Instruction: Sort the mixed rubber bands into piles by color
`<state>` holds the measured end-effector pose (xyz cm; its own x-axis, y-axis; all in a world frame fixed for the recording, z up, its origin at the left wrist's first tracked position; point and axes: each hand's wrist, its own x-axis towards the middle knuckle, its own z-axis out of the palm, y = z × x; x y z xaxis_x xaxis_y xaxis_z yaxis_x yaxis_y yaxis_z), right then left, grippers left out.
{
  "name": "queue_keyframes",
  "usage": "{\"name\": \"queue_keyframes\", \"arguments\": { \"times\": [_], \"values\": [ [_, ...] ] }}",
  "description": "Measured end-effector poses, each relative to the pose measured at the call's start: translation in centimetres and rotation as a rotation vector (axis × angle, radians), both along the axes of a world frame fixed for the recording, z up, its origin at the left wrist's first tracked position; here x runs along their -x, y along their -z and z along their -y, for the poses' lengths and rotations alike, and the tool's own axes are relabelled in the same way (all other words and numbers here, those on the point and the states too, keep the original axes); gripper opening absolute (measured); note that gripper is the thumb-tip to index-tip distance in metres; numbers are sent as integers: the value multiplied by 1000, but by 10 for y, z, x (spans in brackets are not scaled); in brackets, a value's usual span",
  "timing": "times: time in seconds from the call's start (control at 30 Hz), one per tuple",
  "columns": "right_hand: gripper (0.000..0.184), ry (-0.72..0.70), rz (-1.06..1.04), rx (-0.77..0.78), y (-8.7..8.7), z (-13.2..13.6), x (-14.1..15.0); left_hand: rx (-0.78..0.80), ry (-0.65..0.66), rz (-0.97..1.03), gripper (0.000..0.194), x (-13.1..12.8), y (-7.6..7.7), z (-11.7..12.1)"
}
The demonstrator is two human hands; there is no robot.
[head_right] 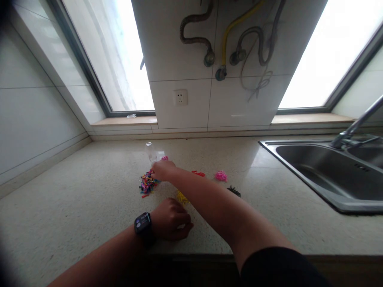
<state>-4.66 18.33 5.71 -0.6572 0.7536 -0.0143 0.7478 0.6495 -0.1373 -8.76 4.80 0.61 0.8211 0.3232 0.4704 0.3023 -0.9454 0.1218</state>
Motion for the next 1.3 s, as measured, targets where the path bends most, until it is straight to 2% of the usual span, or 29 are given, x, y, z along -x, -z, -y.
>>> {"name": "queue_keyframes", "arguments": {
  "times": [0.13,0.3,0.47,0.67,0.87,1.1,1.3],
  "values": [
    [33,5,-41,4,0,0,-3,-2,-15,-11,27,0,0,0],
    [42,70,-39,22,1,0,-5,-1,-2,-8,27,0,-1,0],
    [36,65,-38,13,1,2,-1,-5,-7,5,28,0,-3,0],
    [48,80,-36,36,-1,5,3,5,-17,-12,30,0,-3,1],
    [39,62,-58,52,2,9,5,-1,-21,-14,30,0,-2,0],
    [40,151,-105,49,7,3,-1,26,-24,-29,29,-1,-2,0],
    [33,45,-135,36,10,-2,-7,12,-19,-25,31,0,-1,0]
  ]
}}
